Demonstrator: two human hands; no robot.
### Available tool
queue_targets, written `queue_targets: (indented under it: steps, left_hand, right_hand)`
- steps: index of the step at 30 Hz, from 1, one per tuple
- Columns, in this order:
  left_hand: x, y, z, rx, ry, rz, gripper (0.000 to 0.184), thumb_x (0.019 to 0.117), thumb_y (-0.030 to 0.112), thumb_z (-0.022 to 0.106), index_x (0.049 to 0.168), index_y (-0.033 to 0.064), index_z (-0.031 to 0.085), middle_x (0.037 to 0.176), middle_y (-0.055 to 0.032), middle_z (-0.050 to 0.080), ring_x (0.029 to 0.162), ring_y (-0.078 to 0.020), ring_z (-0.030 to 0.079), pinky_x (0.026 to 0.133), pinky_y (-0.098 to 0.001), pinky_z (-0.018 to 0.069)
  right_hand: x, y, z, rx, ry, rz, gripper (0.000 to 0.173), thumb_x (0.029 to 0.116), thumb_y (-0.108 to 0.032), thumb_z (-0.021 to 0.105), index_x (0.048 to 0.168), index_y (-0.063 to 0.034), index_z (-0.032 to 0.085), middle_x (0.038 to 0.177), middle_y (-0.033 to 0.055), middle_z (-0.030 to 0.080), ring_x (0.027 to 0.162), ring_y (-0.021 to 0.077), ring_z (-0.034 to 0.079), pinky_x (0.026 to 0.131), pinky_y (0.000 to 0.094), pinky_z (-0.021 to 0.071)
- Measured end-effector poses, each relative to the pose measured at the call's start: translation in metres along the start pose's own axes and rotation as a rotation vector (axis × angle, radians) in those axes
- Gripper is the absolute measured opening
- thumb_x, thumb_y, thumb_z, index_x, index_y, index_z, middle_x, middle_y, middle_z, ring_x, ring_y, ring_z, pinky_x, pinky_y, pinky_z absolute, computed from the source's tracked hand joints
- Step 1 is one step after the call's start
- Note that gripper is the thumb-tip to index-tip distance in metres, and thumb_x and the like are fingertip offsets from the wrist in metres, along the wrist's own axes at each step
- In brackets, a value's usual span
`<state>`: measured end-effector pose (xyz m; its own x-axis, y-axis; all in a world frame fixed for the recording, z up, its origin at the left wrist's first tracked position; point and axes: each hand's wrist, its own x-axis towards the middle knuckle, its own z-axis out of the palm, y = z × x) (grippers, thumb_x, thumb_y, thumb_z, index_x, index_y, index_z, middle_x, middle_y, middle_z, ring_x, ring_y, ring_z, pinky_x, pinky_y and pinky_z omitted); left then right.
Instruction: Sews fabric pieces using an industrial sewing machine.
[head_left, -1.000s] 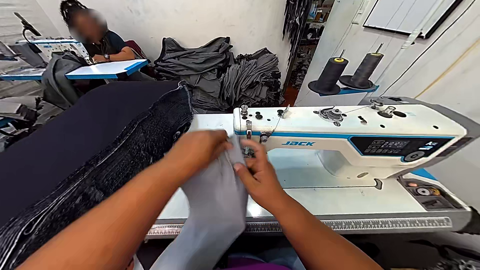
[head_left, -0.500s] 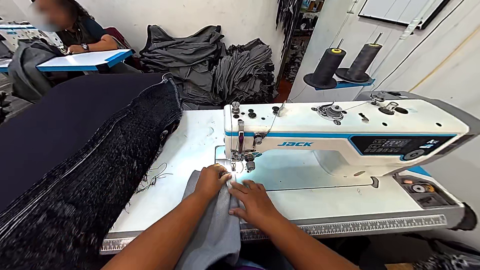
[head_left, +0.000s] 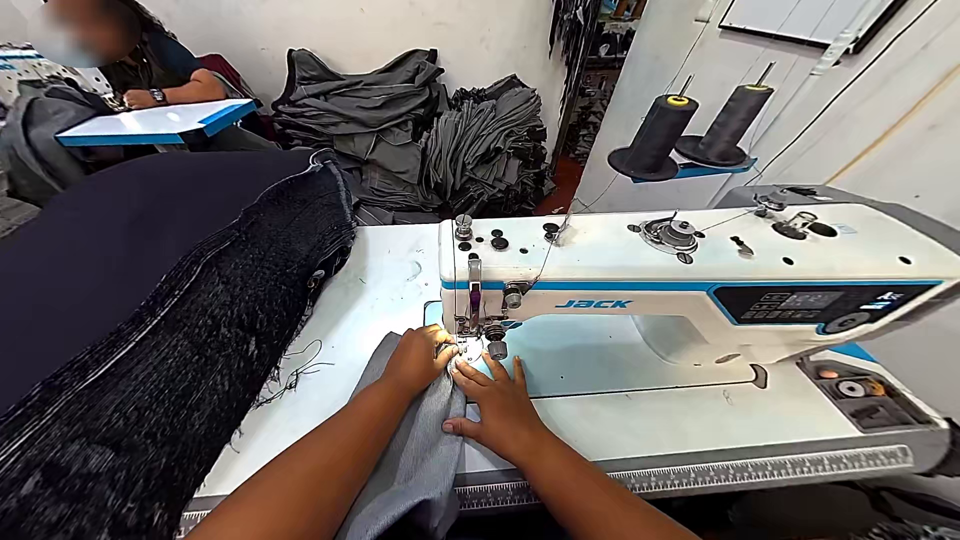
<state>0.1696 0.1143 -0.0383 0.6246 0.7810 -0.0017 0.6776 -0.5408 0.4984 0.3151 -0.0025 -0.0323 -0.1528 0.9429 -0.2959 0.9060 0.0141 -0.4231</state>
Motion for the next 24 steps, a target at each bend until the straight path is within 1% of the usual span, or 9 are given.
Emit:
queue_targets:
  steps: [6,8,10,13,16,18,19,21,24]
  left_hand:
    - [0.005,-0.002,-0.003,0.04,-0.012,0.008,0.029,0.1044,0.022,0.06,0.11,-0.0028,0.074,0.11,-0.0171,0.072,0.11,-0.0315,0.065,0.102,-0.0509,0.0441]
    - [0.012,-0.004,-0.006,0.077,-0.02,0.007,0.031,0.1042,0.021,0.06,0.103,-0.0078,0.071,0.107,-0.0209,0.07,0.107,-0.0354,0.065,0.099,-0.053,0.0442]
    - [0.022,-0.011,-0.005,0.105,0.047,0.058,0.026,0.1001,0.014,0.063,0.096,-0.0106,0.07,0.102,-0.0241,0.07,0.102,-0.0398,0.066,0.094,-0.0574,0.0464]
    - [0.039,-0.02,-0.005,0.128,0.128,0.096,0.019,0.0965,0.009,0.066,0.105,-0.0067,0.072,0.112,-0.0227,0.072,0.112,-0.0402,0.067,0.095,-0.061,0.0469]
    - [0.049,-0.019,-0.007,0.137,0.183,0.094,0.018,0.0956,0.008,0.068,0.106,-0.0055,0.073,0.112,-0.0225,0.072,0.112,-0.0407,0.067,0.095,-0.0616,0.0462]
    - [0.051,-0.016,-0.011,0.15,0.17,0.044,0.019,0.0974,0.008,0.066,0.109,-0.0052,0.073,0.117,-0.0228,0.071,0.116,-0.0407,0.065,0.098,-0.0612,0.0447]
    - [0.05,-0.015,-0.015,0.164,0.145,-0.007,0.021,0.1,0.011,0.064,0.111,-0.0044,0.073,0.119,-0.0223,0.07,0.118,-0.0405,0.064,0.101,-0.0607,0.0432]
    - [0.045,-0.029,-0.023,0.193,0.135,-0.136,0.032,0.1038,0.027,0.062,0.114,-0.0016,0.072,0.122,-0.022,0.068,0.121,-0.0413,0.061,0.105,-0.062,0.0416]
    - [0.009,-0.058,-0.041,0.132,0.137,-0.387,0.056,0.0981,0.044,0.068,0.128,-0.003,0.065,0.128,-0.0275,0.065,0.126,-0.0457,0.058,0.109,-0.0653,0.0389]
  right_hand:
    - [0.0,-0.001,-0.001,0.007,0.005,-0.003,0.078,0.0961,-0.067,0.052,0.159,-0.0229,0.04,0.168,-0.0061,0.031,0.159,0.0324,0.01,0.118,0.0735,-0.0048]
    - [0.0,0.0,0.001,0.018,0.029,-0.009,0.075,0.0973,-0.066,0.051,0.158,-0.0232,0.043,0.166,-0.006,0.034,0.159,0.0327,0.012,0.118,0.0732,-0.0041]
    - [0.001,0.002,0.003,0.036,0.052,-0.022,0.071,0.098,-0.063,0.052,0.156,-0.0232,0.046,0.165,-0.0058,0.038,0.158,0.0329,0.014,0.118,0.0733,-0.003]
    - [0.001,0.003,0.002,0.053,0.06,-0.033,0.064,0.1003,-0.058,0.053,0.154,-0.0228,0.049,0.163,-0.0053,0.041,0.158,0.0329,0.016,0.118,0.0734,-0.0027]
    - [0.002,0.004,0.005,0.057,0.082,-0.042,0.06,0.1023,-0.056,0.05,0.153,-0.0232,0.051,0.162,-0.0061,0.042,0.158,0.0317,0.018,0.119,0.0727,-0.0011]
    - [0.004,0.007,0.009,0.065,0.121,-0.063,0.058,0.1029,-0.056,0.048,0.151,-0.0239,0.053,0.161,-0.0072,0.044,0.157,0.0307,0.02,0.12,0.0714,0.0003]
    - [0.005,0.008,0.011,0.068,0.131,-0.075,0.058,0.1029,-0.056,0.048,0.151,-0.0239,0.054,0.16,-0.0075,0.045,0.157,0.0305,0.02,0.12,0.0709,0.0004]
    - [0.006,0.011,0.01,0.072,0.13,-0.089,0.058,0.1037,-0.056,0.046,0.151,-0.0233,0.053,0.161,-0.007,0.044,0.157,0.0305,0.02,0.121,0.0697,0.0001]
    - [0.007,0.012,0.011,0.049,0.142,-0.093,0.057,0.1038,-0.056,0.046,0.151,-0.0239,0.053,0.161,-0.0069,0.044,0.157,0.0303,0.021,0.121,0.0697,0.0013]
